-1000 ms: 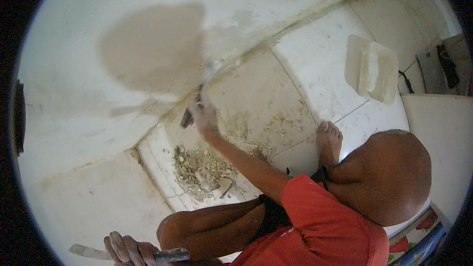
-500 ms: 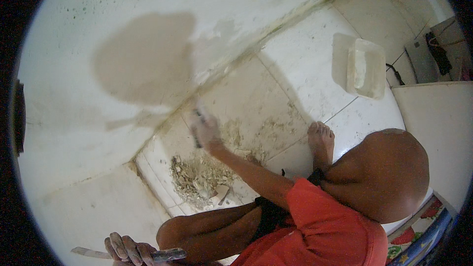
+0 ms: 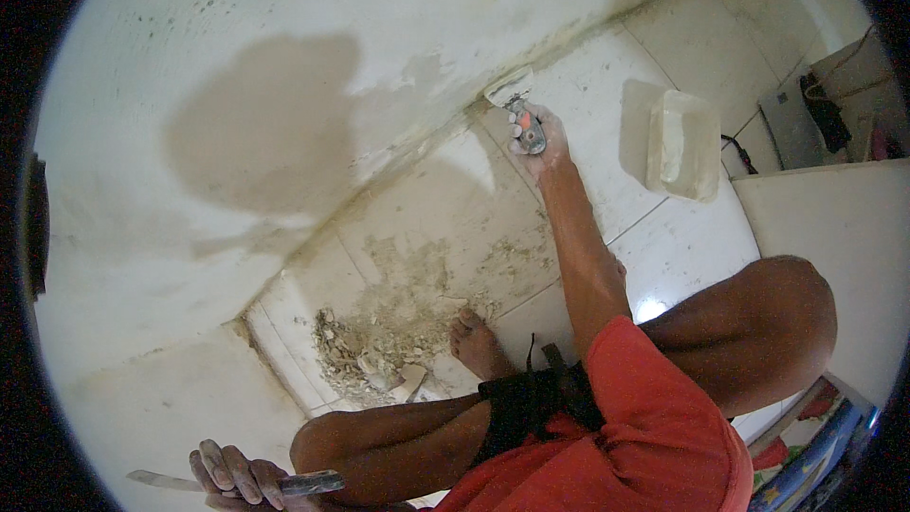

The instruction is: The person scrapes loose material from a wall using a putty knife and then applies patching compound from a small container to the wall surface.

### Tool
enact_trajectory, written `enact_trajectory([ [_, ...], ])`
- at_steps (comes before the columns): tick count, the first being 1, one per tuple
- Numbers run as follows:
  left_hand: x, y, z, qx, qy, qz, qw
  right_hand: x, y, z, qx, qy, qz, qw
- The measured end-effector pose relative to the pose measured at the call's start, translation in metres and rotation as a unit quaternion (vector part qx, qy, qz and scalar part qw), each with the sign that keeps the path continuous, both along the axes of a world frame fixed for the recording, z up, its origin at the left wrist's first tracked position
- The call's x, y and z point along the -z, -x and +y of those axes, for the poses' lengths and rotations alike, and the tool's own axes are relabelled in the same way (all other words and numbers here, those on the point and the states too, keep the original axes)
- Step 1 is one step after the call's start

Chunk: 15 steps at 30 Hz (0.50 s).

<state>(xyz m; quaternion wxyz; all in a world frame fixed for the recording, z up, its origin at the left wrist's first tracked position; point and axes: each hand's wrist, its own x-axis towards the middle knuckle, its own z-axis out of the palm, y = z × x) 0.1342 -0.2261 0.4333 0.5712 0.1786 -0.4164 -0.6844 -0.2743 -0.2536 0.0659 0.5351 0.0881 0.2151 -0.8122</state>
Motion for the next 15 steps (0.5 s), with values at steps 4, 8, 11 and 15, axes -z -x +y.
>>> enact_trajectory([
  [4, 0.002, -0.004, 0.0, 0.02, -0.003, -0.007, 1.0, -0.011, 0.007, -0.01, 0.001, -0.029, -0.004, 1.0],
  [8, 0.001, 0.003, 0.0, 0.019, 0.0, 0.021, 1.0, -0.004, 0.039, -0.038, 0.015, 0.07, 0.034, 0.997],
  [11, 0.0, 0.001, 0.005, 0.0, -0.003, 0.018, 1.0, -0.024, 0.052, -0.064, 0.0, 0.135, -0.068, 0.988],
  [15, -0.001, 0.002, 0.005, -0.002, 0.003, 0.019, 1.0, -0.055, 0.084, -0.073, 0.036, 0.096, -0.257, 0.961],
])
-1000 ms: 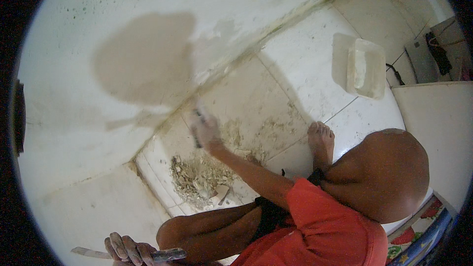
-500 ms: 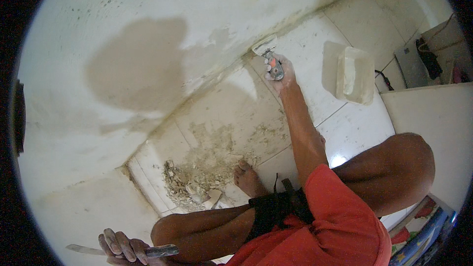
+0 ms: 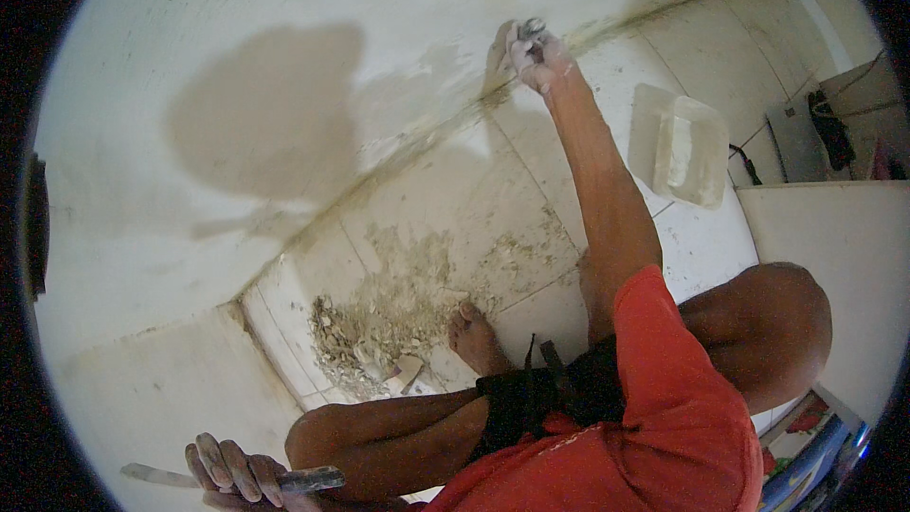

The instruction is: The person scrapes loose material from a wall using a putty knife and then applies patching compound from a small container to the wall surface.

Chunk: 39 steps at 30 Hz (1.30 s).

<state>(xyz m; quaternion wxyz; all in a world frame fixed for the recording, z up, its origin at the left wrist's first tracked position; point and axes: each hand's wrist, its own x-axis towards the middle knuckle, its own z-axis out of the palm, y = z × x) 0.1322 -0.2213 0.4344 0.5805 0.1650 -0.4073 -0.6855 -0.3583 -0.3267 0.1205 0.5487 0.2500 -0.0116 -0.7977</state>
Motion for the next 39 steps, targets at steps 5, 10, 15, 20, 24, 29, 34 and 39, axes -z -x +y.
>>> enact_trajectory([
  [5, 0.002, -0.002, -0.005, 0.019, -0.006, -0.037, 0.999, -0.031, 0.025, 0.002, -0.001, 0.031, -0.064, 0.997],
  [10, 0.007, -0.006, -0.01, 0.011, -0.017, -0.043, 0.999, -0.07, 0.022, 0.028, 0.094, -0.003, 0.03, 0.995],
  [15, 0.009, -0.007, -0.014, 0.0, -0.014, -0.025, 1.0, -0.042, -0.018, 0.089, 0.123, -0.253, 0.443, 0.851],
  [20, 0.007, -0.006, -0.012, 0.009, -0.014, -0.003, 1.0, 0.048, -0.079, 0.036, 0.127, -0.372, 0.579, 0.714],
  [24, 0.008, -0.005, -0.009, 0.0, -0.022, -0.005, 1.0, 0.1, -0.096, 0.008, 0.103, -0.342, 0.614, 0.704],
  [29, 0.006, -0.002, -0.006, 0.004, -0.016, -0.04, 0.999, 0.071, -0.179, -0.021, 0.094, -0.327, 0.569, 0.748],
  [34, 0.007, 0.005, -0.005, 0.008, -0.017, -0.036, 0.999, 0.077, -0.213, -0.022, 0.032, -0.322, 0.564, 0.76],
  [39, 0.007, 0.006, -0.007, 0.001, -0.024, -0.04, 0.999, 0.082, -0.247, 0.007, 0.079, -0.268, 0.639, 0.716],
])
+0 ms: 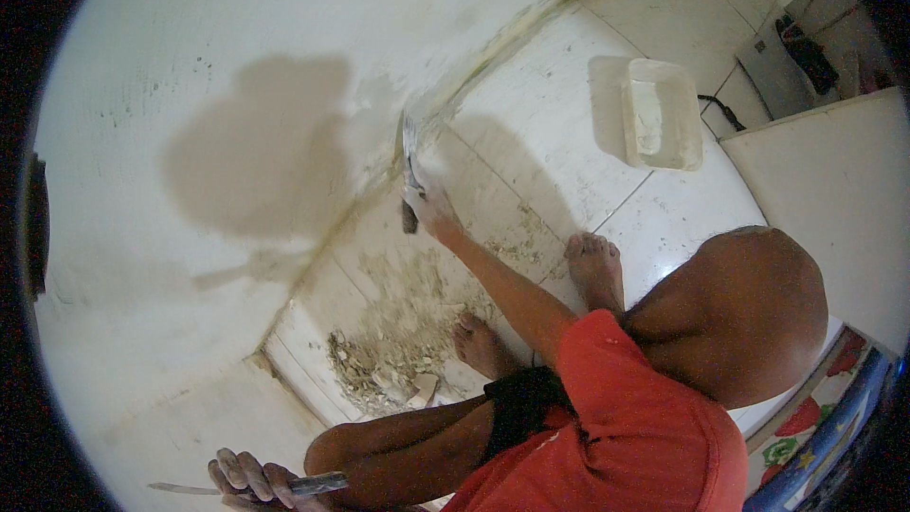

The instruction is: The person scrapes loose material from a wall using a putty knife and then applies patching compound from a small container to the wall surface.

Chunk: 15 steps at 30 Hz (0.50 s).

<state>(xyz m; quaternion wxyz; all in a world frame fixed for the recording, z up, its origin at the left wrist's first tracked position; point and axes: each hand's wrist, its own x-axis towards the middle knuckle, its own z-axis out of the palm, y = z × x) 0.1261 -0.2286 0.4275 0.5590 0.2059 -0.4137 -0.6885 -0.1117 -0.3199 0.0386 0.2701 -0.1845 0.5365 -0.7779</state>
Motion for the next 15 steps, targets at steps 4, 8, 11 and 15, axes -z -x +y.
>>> enact_trajectory([
  [4, -0.004, -0.002, 0.004, 0.025, -0.019, -0.029, 0.999, -0.011, 0.019, 0.031, 0.05, -0.036, -0.149, 0.987],
  [8, -0.003, 0.002, 0.005, 0.0, -0.006, 0.006, 1.0, -0.001, 0.113, 0.023, 0.129, -0.051, -0.104, 0.985],
  [11, -0.002, 0.005, 0.004, 0.001, -0.02, -0.012, 1.0, 0.008, 0.157, 0.008, 0.122, -0.029, -0.046, 0.991],
  [15, -0.002, -0.006, 0.006, 0.018, -0.026, 0.025, 0.999, -0.016, 0.134, -0.01, 0.038, -0.028, -0.107, 0.993],
])
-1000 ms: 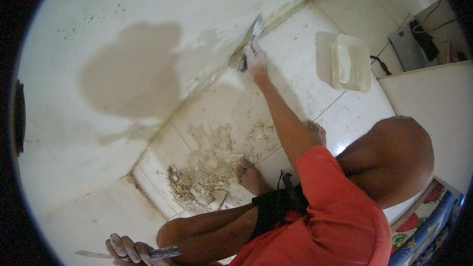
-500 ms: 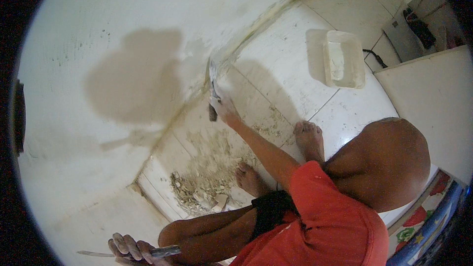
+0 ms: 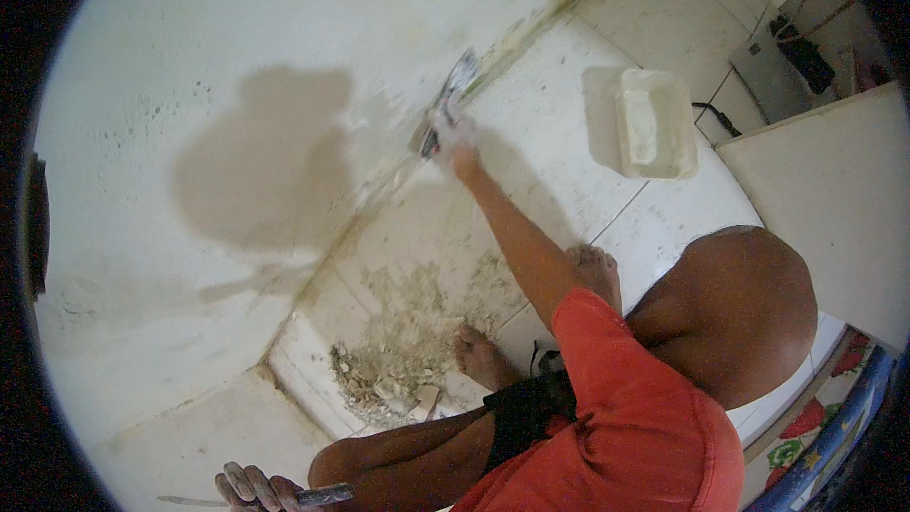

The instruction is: The person scrapes loose material from a wall using a putty knife and then applies patching compound from a small container to the wall surface.

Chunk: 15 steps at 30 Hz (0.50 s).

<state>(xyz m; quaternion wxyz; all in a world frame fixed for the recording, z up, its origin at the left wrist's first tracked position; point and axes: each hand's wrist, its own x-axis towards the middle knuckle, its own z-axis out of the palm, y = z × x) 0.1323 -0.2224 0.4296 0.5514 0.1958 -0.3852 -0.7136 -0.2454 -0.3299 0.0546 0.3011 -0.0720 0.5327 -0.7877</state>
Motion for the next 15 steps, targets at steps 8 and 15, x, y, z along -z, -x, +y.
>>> enact_trajectory([
  [8, 0.001, 0.016, -0.011, 0.009, -0.01, -0.022, 1.0, 0.015, -0.095, 0.029, -0.05, -0.08, 0.083, 0.992],
  [15, -0.01, 0.015, 0.002, -0.057, 0.076, 0.018, 0.995, 0.027, 0.007, 0.016, 0.008, 0.065, 0.005, 0.998],
])
